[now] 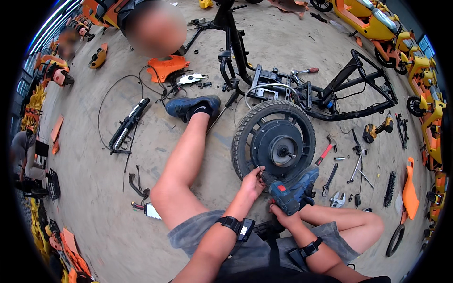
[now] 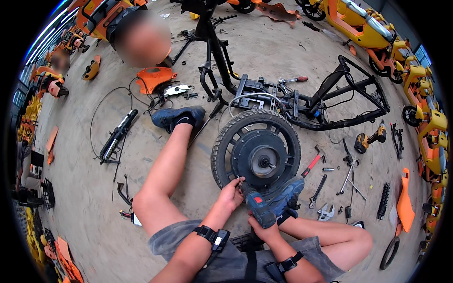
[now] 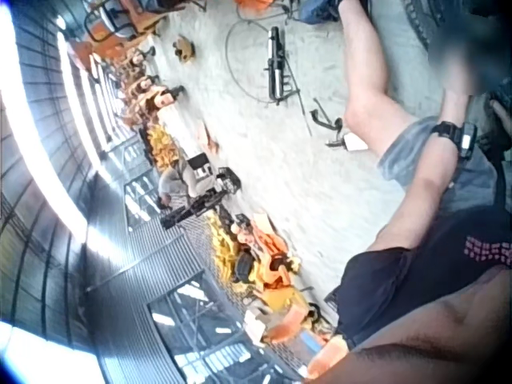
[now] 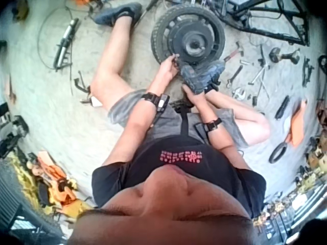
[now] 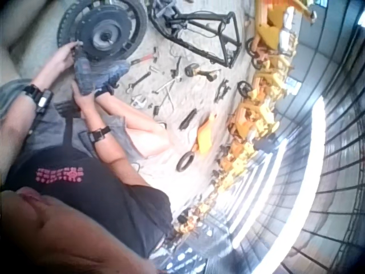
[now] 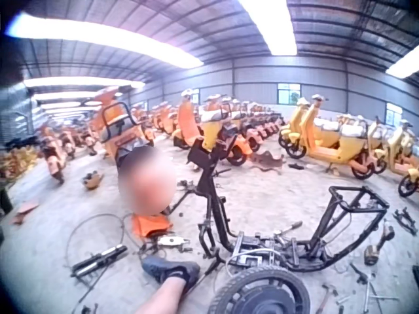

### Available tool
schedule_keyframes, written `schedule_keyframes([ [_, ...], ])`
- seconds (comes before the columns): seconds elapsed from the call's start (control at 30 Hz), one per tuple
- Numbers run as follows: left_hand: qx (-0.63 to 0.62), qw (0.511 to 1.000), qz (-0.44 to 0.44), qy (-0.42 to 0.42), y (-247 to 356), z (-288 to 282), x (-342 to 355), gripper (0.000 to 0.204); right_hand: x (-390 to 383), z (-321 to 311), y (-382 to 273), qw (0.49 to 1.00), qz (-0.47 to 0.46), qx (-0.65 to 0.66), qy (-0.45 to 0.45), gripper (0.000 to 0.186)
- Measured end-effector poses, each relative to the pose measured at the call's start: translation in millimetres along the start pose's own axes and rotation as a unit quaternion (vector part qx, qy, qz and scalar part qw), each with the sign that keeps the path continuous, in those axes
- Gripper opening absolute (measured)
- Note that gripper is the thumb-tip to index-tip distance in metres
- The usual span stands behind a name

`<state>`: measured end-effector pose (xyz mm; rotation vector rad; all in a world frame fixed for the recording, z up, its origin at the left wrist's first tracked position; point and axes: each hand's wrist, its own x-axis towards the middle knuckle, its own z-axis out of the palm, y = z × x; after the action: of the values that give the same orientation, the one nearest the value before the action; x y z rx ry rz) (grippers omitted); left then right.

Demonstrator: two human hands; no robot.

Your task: The person unscrews bolts from a hub motor wheel using a power drill, removes the bolts by hand, and then pulls a metal cable through the wheel assembly.

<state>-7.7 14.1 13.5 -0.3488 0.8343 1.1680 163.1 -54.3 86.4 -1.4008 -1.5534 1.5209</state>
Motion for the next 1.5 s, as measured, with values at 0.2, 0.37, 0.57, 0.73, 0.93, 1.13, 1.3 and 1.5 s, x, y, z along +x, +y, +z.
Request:
schedule_keyframes([
  [0.2, 0.01, 1.0, 0.028, -0.009, -2, -7, 10, 0.022, 8, 2, -4, 0.996, 0.084, 0.025, -0.014, 0.018],
  [0.37, 0.193, 0.978, 0.025, 0.072, 3, 0, -10, 0.026, 9, 1, -22, 0.986, -0.045, -0.16, -0.028, 0.02],
  [0.57, 0.155, 0.982, 0.009, 0.112, -5, 28, -46, 0.037, 16, 8, -33, 0.976, -0.027, -0.209, -0.05, 0.021],
  [0.73, 0.165, 0.983, 0.01, 0.082, -14, 47, -75, 0.061, 21, 14, -50, 0.998, 0.052, 0.003, -0.035, 0.02],
  [0.93, 0.093, 0.993, 0.044, 0.066, -31, 36, -63, 0.059, 18, 15, -31, 0.997, -0.041, -0.065, -0.01, 0.026],
  [1.13, 0.083, 0.993, 0.054, 0.069, -32, 34, -63, 0.058, 16, 19, -30, 0.998, 0.04, 0.045, -0.002, 0.028],
  [1.3, 0.081, 0.993, 0.056, 0.07, -31, 40, -66, 0.058, 18, 13, -26, 1.0, 0.004, -0.003, -0.003, 0.032],
  [1.5, 0.088, 0.991, 0.06, 0.076, -33, 34, -56, 0.059, 21, 16, -32, 1.0, 0.01, -0.014, -0.011, 0.036],
])
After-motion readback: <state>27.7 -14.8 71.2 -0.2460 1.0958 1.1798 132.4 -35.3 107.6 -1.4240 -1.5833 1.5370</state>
